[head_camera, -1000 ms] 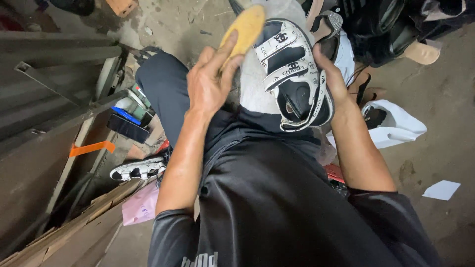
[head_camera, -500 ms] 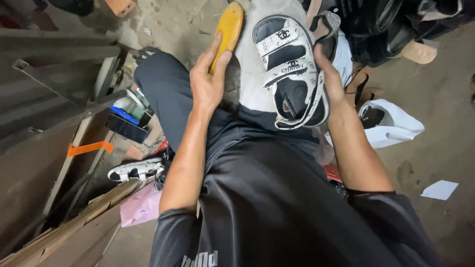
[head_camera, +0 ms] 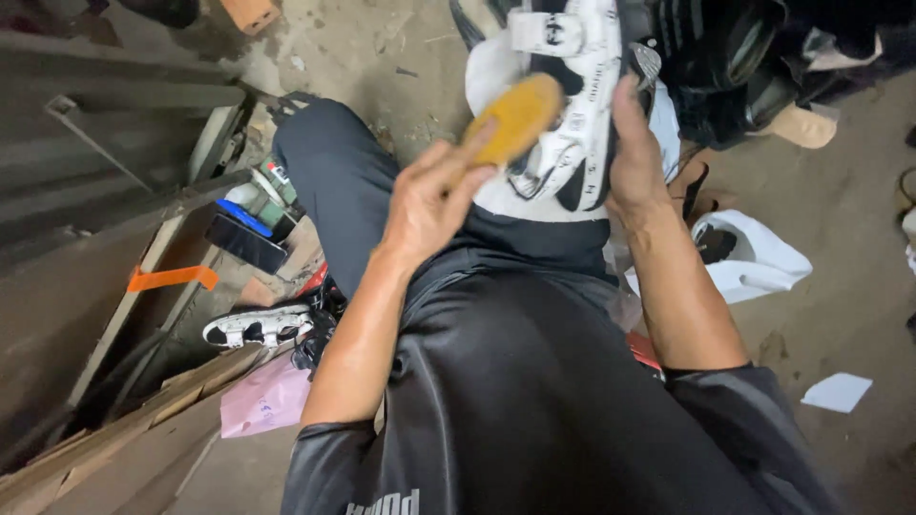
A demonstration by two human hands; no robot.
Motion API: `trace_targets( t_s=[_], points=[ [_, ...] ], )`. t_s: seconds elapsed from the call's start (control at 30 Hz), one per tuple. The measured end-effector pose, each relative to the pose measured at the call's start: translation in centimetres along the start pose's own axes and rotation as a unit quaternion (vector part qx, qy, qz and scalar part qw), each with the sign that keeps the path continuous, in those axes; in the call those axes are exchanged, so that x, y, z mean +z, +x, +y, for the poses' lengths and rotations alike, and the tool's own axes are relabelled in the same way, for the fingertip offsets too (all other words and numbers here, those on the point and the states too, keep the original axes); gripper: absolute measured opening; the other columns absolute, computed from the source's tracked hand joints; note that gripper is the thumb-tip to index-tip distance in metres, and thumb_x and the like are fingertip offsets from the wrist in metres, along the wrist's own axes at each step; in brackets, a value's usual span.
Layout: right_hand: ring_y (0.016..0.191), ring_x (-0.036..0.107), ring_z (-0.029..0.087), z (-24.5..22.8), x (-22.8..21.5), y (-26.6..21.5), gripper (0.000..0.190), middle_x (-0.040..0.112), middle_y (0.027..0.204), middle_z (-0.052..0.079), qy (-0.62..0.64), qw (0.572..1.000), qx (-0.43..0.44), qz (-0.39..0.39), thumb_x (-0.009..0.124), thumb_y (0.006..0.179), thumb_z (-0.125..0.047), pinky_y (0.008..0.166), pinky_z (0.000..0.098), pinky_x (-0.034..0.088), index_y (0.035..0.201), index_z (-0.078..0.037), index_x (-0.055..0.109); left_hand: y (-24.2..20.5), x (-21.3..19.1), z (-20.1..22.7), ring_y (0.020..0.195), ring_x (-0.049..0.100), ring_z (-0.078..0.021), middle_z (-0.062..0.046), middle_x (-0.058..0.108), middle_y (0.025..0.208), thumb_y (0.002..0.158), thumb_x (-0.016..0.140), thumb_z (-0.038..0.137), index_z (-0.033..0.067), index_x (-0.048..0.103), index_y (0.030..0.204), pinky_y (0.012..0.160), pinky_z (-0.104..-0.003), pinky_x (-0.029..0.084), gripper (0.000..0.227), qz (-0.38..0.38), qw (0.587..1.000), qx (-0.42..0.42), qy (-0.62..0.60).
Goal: The person sits on the floor and uses a brush to clean a pair of beige flip-flops, then switches to a white and black sneaker, brushing the upper and sole surfaces. The person handles the shoes one at a time and places them aside after brushing.
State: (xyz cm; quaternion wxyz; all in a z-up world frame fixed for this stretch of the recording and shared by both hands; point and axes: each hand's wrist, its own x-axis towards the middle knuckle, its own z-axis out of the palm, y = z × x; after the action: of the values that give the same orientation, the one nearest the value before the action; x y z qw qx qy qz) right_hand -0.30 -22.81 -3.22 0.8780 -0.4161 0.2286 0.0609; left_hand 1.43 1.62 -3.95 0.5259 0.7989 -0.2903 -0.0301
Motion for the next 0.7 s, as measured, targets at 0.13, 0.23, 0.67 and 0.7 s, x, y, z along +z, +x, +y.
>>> trace_targets(
  t_s=[0.13,0.23,0.67,0.7],
  points=[
    [0.147,0.045,0.024,-0.4,-0.6,-0.6,0.081,0.047,0.157,0.01,-0.183,0.977,-0.064,0.088,0.047,0.093,-0.067,0.123,0.0389,0.039,0.151,-0.01,0.046,-0.6,-0.5,-0.2,0.082,0.049,-0.0152,0.0,0.054,0.094,0.109,0.07,0.021,0.0168,0.056,0.148,0.075,-0.031,0.047,0.042,0.047,0.998,-0.023,0.029],
    [0.15,0.039,0.024,0.2,0.0,-1.1,0.078,0.043,0.159,0.011,-0.201,0.972,-0.11,0.056,0.044,0.1,-0.065,0.127,0.0386,0.033,0.153,-0.007,0.043,-1.7,1.3,-1.2,0.079,0.042,-0.0159,0.001,0.039,0.09,0.111,0.067,0.023,0.0138,0.054,0.15,0.071,-0.034,0.041,0.042,0.03,0.999,-0.005,-0.025],
    [0.138,0.042,0.051,14.5,-16.1,2.4,0.044,0.044,0.145,0.045,-0.57,0.699,-0.423,0.089,0.036,0.118,-0.012,0.121,0.0553,0.031,0.15,0.018,0.041,-1.0,3.0,1.4,0.072,0.067,-0.0228,-0.005,0.062,0.082,0.101,0.072,0.018,0.0151,0.073,0.13,0.065,-0.032,0.053,0.029,0.117,0.986,-0.044,-0.108],
    [0.138,0.042,0.051,13.2,-13.9,1.9,0.044,0.044,0.145,0.045,-0.572,0.697,-0.423,0.09,0.036,0.118,-0.012,0.121,0.0553,0.031,0.15,0.018,0.041,-0.9,2.8,1.8,0.072,0.067,-0.0228,-0.005,0.062,0.082,0.101,0.072,0.018,0.0151,0.073,0.13,0.065,-0.032,0.053,0.029,0.117,0.986,-0.043,-0.111]
  ],
)
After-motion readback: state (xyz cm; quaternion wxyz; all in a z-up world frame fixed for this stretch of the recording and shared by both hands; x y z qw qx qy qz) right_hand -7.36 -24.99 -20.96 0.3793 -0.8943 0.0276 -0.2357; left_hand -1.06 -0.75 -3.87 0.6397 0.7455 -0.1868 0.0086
